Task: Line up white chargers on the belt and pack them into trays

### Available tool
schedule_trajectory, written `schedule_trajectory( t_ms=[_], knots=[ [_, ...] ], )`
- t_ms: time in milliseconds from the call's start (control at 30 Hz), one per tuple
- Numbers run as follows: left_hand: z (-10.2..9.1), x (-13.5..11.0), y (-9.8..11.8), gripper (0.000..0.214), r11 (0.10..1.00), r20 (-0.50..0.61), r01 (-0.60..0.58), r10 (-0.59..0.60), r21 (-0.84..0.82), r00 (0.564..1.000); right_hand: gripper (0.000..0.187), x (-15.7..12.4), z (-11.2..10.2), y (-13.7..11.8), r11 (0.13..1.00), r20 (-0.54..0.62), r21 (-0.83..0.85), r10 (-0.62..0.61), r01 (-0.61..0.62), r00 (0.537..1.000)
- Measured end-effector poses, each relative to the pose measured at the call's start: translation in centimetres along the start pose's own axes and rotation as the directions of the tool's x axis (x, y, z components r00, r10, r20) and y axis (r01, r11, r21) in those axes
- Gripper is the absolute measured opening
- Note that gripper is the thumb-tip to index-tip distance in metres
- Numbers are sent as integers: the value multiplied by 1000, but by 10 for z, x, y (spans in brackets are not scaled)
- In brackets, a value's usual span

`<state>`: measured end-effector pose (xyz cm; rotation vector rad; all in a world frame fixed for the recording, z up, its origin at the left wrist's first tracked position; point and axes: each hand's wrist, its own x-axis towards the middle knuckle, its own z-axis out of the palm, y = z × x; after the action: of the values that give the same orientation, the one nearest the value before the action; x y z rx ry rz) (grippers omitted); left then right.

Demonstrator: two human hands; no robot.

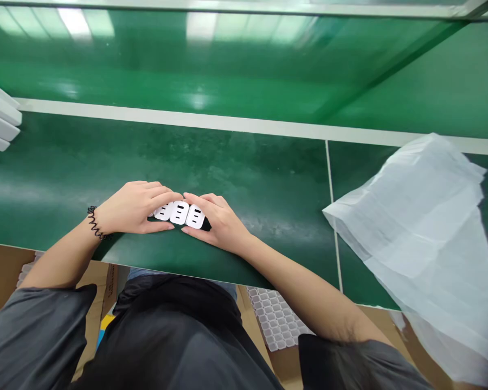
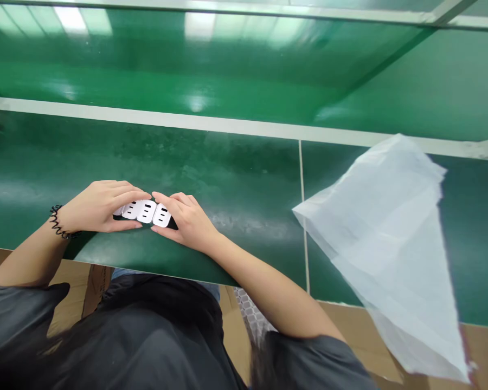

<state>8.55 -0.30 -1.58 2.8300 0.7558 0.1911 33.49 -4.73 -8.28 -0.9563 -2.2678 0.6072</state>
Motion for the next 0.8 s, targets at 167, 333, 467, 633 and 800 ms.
schedule_trajectory(
  t_ms=[167, 333, 467, 633, 800],
  knots=[
    [0, 0, 0, 47, 1000, -14, -7, 7, 3, 1000, 66, 0, -1, 0, 1000, 17, 9, 12, -13, 1000],
    [1, -1, 0, 48, 1000, 1, 0, 0, 14, 1000, 71, -1, -2, 0, 1000, 27, 22, 4, -5, 1000],
    [2, 0, 0, 47, 1000, -14, 5, -5, 13, 1000, 82, -2, -3, 1, 999, 36, 42, 12, -13, 999],
    [1, 0, 1, 46, 1000, -16, 4, -4, 8, 1000, 80, -2, -6, 0, 997, 21, 82, 2, -3, 1000],
    [-2, -2, 0, 49, 999, 5, 37, -37, 11, 999, 72, -2, -12, -2, 990, 11, 136, -44, 42, 999]
  ],
)
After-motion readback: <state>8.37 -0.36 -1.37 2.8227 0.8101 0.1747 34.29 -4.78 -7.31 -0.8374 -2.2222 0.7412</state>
